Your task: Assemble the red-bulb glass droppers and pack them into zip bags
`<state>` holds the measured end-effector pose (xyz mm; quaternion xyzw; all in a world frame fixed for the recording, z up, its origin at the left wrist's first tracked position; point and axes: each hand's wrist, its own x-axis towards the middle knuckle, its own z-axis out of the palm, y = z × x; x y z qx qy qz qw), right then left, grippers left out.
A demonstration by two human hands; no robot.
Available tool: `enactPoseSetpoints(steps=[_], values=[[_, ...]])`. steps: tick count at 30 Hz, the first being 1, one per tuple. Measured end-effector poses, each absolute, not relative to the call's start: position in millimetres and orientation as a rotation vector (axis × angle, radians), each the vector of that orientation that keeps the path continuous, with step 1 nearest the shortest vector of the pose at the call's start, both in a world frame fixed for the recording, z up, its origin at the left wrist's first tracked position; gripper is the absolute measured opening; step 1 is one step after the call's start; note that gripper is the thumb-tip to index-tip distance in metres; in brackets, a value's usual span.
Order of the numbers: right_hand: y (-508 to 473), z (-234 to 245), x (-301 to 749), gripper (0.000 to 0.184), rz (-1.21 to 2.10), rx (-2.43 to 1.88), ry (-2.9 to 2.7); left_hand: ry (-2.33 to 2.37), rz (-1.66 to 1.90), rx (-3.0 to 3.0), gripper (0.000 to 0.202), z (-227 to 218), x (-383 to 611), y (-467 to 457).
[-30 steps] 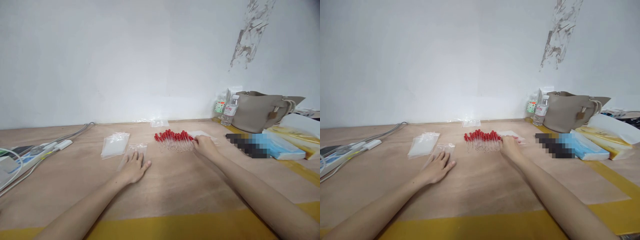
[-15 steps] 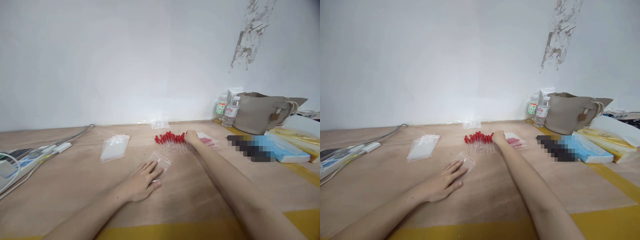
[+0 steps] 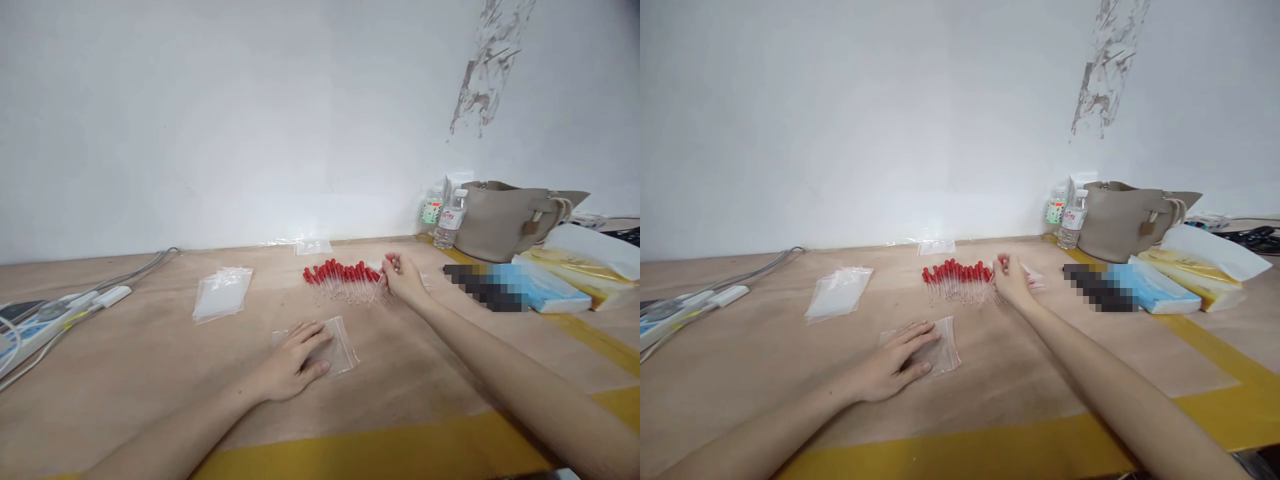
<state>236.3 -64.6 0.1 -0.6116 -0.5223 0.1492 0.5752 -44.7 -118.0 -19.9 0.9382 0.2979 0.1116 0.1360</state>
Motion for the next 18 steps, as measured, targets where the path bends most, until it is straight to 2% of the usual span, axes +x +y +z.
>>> enactPoseSetpoints(steps=[2, 4, 14, 18], values=[[-81.3, -16.7, 231.4, 0.010, 0.672, -1.325, -1.096, 0.817, 0.330, 2.726, 0.048, -19.9, -41.7, -115.6], [-93.3, -31.6, 224.8, 0.006, 0.836, -1.242, -0.934, 0.790, 0.351, 2.732, 0.049, -19.4, -39.1, -114.0], [-115.5, -42.2, 199.4, 0.008, 1.193, -1.061, -0.725, 0.794, 0.383, 2.734, 0.052, -19.9, -36.9, -113.1], [-124.3, -39.7, 199.0, 0.017, 1.394, -0.953, -0.911, 0.796, 0.386, 2.728, 0.052, -18.7, -32.8, -111.4]])
